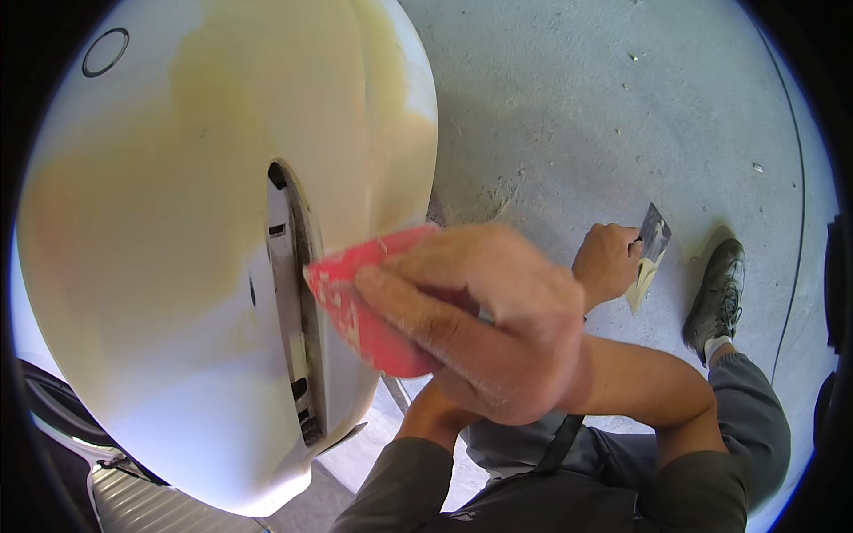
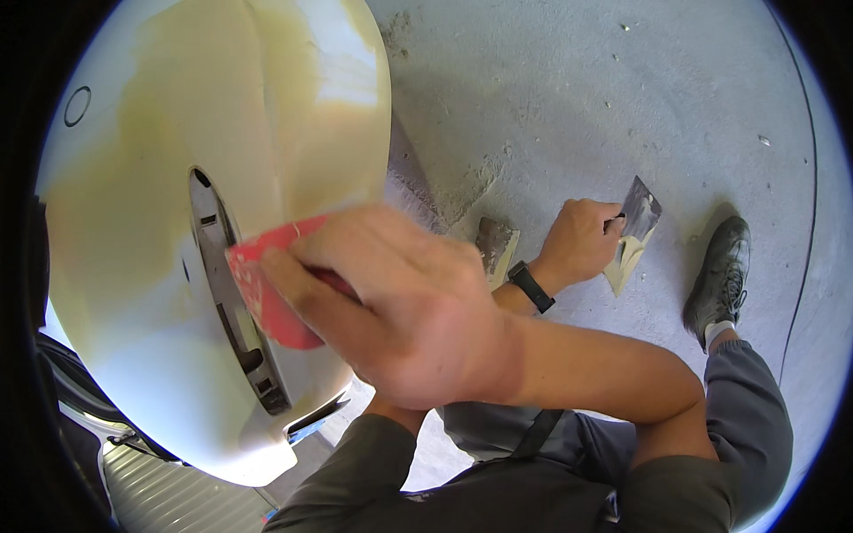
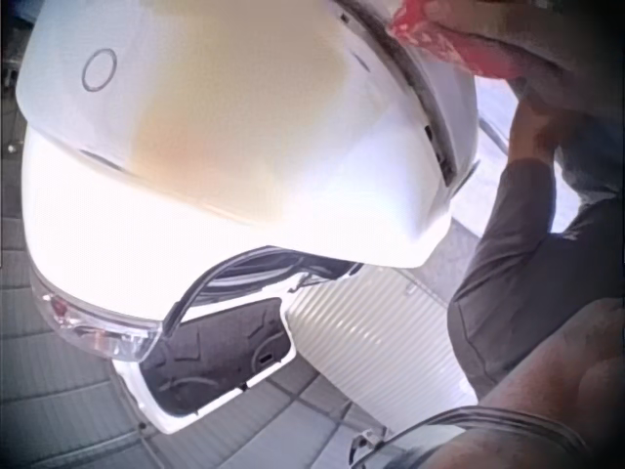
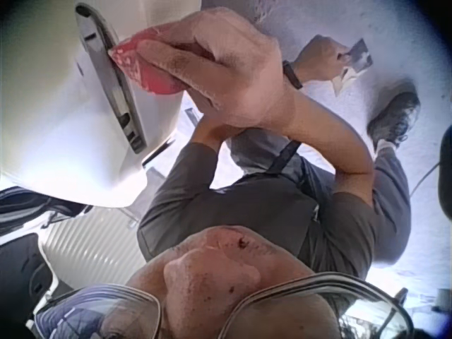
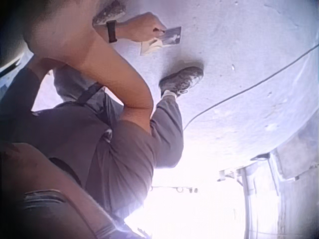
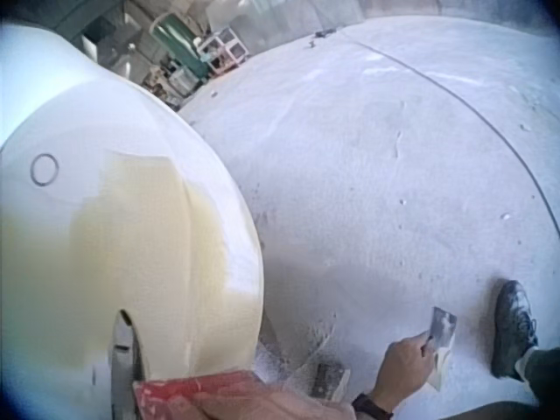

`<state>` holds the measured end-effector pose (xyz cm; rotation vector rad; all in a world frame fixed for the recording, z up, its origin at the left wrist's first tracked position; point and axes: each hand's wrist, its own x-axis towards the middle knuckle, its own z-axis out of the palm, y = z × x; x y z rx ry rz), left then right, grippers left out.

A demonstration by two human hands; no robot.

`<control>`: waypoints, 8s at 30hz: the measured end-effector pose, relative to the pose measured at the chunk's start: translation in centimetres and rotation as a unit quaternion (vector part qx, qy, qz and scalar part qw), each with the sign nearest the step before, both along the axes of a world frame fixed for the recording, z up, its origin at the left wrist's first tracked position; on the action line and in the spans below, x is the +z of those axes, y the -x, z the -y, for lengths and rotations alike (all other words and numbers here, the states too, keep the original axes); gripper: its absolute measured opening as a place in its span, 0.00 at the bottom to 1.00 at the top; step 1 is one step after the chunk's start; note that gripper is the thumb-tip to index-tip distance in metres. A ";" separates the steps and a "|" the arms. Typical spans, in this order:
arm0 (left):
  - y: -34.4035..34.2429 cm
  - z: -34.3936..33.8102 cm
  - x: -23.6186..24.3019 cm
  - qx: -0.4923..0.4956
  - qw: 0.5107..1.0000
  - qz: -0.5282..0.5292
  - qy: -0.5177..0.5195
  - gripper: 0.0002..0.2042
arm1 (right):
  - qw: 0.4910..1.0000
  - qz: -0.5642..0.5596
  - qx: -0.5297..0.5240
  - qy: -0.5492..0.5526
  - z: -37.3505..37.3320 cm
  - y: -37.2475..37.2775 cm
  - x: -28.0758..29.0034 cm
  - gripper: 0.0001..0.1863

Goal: The person applies a beige body filler to a white car bumper using a red spreader and a metal putty knife. They repeatedly scoop filler from the knife and spread it over the bumper surface, working around the license plate area.

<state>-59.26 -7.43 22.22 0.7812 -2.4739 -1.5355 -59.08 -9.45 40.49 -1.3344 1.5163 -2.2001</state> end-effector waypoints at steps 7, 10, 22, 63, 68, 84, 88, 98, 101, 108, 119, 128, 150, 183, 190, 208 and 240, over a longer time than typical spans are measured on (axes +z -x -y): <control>0.6 -0.5 0.3 0.034 0.995 0.097 -0.007 0.10 | 0.998 -0.029 0.037 -0.048 0.2 3.4 0.3 0.25; 0.7 -0.7 1.0 0.043 0.993 0.103 -0.025 0.10 | 0.998 -0.053 0.008 -0.018 2.3 6.0 0.3 0.24; 0.4 -0.1 -0.6 0.006 0.999 0.024 0.030 0.12 | 1.000 -0.012 -0.023 0.017 -0.4 -1.9 0.0 0.21; 0.4 -0.1 0.8 0.013 0.999 0.033 0.004 0.11 | 0.996 -0.091 -0.016 0.017 0.2 0.2 -0.6 0.29; 0.6 0.0 1.0 0.014 0.998 0.061 0.001 0.10 | 0.993 -0.117 0.028 0.004 -0.7 1.8 -0.4 0.28; 1.5 0.3 2.1 0.002 0.995 0.103 0.016 0.11 | 0.996 -0.070 0.055 -0.025 -1.1 -0.4 -0.7 0.29; 4.7 -0.2 4.8 -0.007 0.921 0.383 0.069 0.11 | 0.997 -0.045 0.000 -0.063 0.0 2.0 -0.8 0.28; -0.2 -0.4 -3.0 0.014 0.999 0.003 0.044 0.11 | 1.000 0.000 0.009 -0.002 -1.5 -4.6 0.5 0.14; 0.4 -0.5 -2.5 0.028 0.998 0.008 0.058 0.11 | 0.992 -0.026 0.120 0.000 -1.9 -2.2 -0.2 0.17; 1.8 2.1 1.8 0.285 0.946 -0.151 -0.042 0.07 | 0.961 -0.218 0.150 -0.079 -2.9 14.1 -0.8 0.22; -0.9 5.6 4.2 0.287 0.934 -0.187 -0.097 0.09 | 0.875 -0.401 0.127 -0.240 -6.1 20.3 -8.6 0.18; -1.9 5.7 4.1 0.294 0.950 -0.091 -0.047 0.10 | 0.828 -0.432 0.234 -0.272 -6.5 16.6 -9.2 0.16; -2.0 5.4 2.3 0.159 0.943 -0.113 0.269 0.08 | 0.980 -0.148 -0.004 0.134 8.4 11.4 2.7 0.16; -0.8 3.5 4.6 0.250 0.961 -0.076 -0.089 0.09 | 0.967 -0.210 0.058 0.136 10.8 14.6 4.8 0.17; -0.3 4.3 0.4 0.114 0.921 -0.251 0.276 0.13 | 0.988 -0.133 0.012 0.077 8.0 10.7 3.8 0.16; -0.7 3.6 3.5 0.223 0.973 -0.019 -0.054 0.13 | 0.991 -0.095 -0.084 0.037 2.6 2.6 0.6 0.28; -0.4 3.5 3.3 0.237 0.968 -0.076 -0.014 0.09 | 0.987 0.081 0.124 -0.070 -3.5 -1.4 0.0 0.17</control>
